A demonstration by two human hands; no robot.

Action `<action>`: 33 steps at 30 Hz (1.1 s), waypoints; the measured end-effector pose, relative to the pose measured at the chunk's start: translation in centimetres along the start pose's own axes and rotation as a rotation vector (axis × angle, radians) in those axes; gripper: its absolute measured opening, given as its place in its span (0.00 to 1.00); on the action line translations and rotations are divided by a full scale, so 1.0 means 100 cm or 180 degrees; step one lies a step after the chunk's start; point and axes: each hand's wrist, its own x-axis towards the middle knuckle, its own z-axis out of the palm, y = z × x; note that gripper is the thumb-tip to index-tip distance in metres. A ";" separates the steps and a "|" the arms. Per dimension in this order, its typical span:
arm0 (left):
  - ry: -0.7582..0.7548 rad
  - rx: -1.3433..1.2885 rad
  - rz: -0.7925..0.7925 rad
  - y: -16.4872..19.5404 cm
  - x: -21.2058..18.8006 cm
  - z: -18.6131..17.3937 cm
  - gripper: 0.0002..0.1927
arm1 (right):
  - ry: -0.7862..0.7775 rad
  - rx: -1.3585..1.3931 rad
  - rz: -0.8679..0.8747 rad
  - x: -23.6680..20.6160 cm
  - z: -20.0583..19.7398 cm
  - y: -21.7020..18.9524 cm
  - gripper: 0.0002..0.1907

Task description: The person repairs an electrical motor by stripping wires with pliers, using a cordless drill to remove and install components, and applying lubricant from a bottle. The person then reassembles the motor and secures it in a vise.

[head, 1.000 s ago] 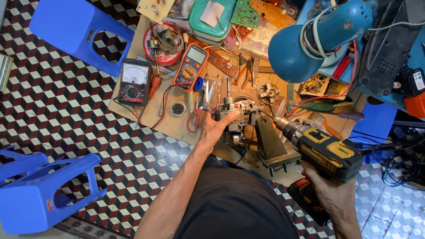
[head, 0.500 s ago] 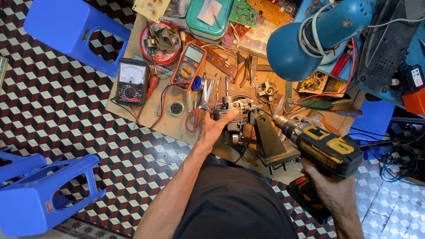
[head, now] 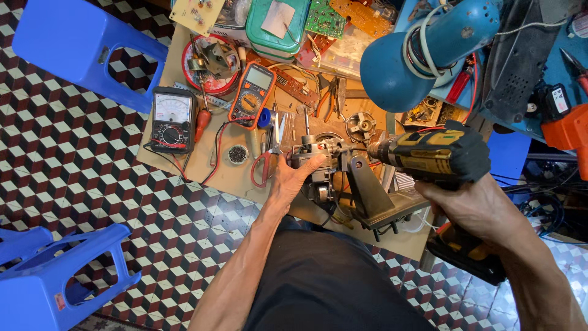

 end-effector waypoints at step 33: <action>0.0061 -0.0154 0.0148 -0.005 0.003 0.003 0.56 | -0.0560 -0.1448 -0.0272 0.032 -0.015 -0.021 0.13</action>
